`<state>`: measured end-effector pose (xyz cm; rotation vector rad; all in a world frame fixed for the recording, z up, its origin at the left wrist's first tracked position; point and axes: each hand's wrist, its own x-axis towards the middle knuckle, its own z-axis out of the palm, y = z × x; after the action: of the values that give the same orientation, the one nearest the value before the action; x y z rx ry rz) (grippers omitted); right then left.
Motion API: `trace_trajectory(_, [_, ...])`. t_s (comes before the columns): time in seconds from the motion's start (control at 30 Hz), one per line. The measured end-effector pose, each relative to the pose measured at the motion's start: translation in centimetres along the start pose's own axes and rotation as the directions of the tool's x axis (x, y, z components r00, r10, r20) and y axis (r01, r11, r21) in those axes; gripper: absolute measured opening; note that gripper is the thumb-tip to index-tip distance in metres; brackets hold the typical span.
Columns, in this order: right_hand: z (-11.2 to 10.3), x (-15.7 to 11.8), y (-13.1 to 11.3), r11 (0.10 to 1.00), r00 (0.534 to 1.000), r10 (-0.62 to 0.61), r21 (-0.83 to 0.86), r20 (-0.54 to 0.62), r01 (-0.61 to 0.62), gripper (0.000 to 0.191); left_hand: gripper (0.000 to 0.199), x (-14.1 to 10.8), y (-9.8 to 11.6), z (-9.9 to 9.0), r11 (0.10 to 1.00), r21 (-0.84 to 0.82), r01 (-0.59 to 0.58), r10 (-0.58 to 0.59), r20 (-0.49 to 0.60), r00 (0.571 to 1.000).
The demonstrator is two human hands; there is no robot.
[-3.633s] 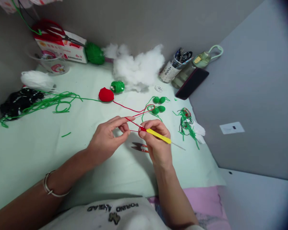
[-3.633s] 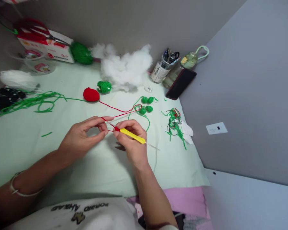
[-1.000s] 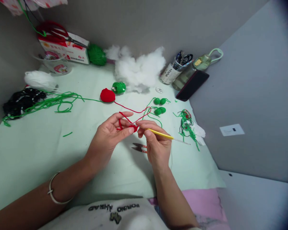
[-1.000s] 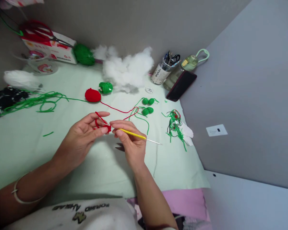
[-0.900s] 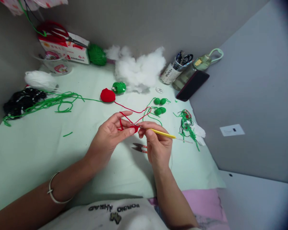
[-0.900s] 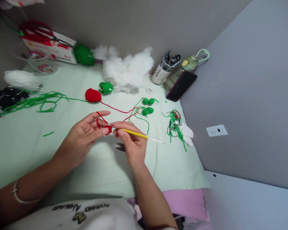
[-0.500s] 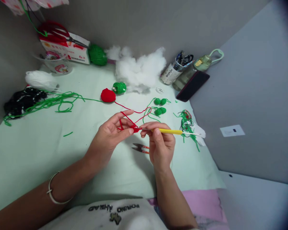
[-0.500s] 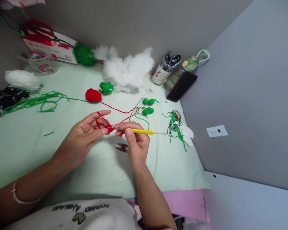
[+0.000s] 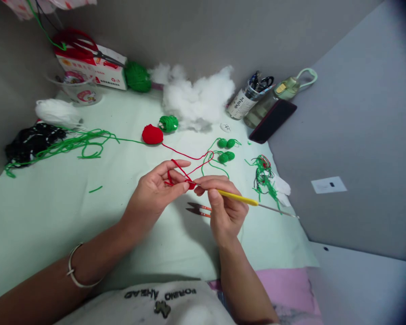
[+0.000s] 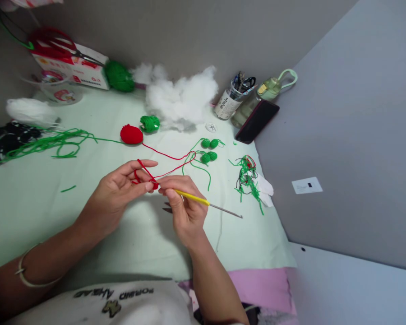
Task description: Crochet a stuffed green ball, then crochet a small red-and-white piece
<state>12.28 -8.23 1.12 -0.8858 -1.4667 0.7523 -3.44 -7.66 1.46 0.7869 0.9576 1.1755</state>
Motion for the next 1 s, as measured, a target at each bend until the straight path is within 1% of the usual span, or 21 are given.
trace_trajectory(0.17, [-0.06,-0.09,-0.01,1.0,1.0,0.01,0.027,-0.011,-0.01,0.018,0.033,-0.12,0.2,0.08,0.999,0.036,-0.011,0.012,-0.015,1.0])
trace_trajectory(0.37, [0.08,-0.15,-0.08,1.0,1.0,0.003,-0.014,-0.005,-0.003,0.018,0.034,-0.33,0.41,0.29,0.993,0.112,-0.028,0.033,-0.037,0.999])
trace_trajectory(0.6, [-0.13,-0.04,-0.28,1.0,1.0,-0.009,-0.01,0.015,0.009,0.019,0.032,-0.57,0.37,0.3,0.985,0.166,-0.056,0.062,-0.031,0.998])
trace_trajectory(0.8, [-0.12,-0.06,-0.32,1.0,1.0,-0.007,-0.027,0.012,0.007,0.018,0.031,-0.74,0.35,0.47,0.969,0.23,-0.085,0.101,-0.061,0.993])
trace_trajectory(0.9, [0.14,-0.17,-0.22,0.999,1.0,-0.012,-0.049,0.006,0.012,0.018,0.032,-0.79,0.19,0.56,0.975,0.21,-0.069,0.082,-0.053,0.995])
trace_trajectory(1.0, [0.36,-0.24,-0.1,0.999,1.0,0.012,0.032,-0.029,-0.011,0.019,0.032,-0.79,0.05,0.62,0.988,0.15,-0.049,0.057,-0.049,0.997])
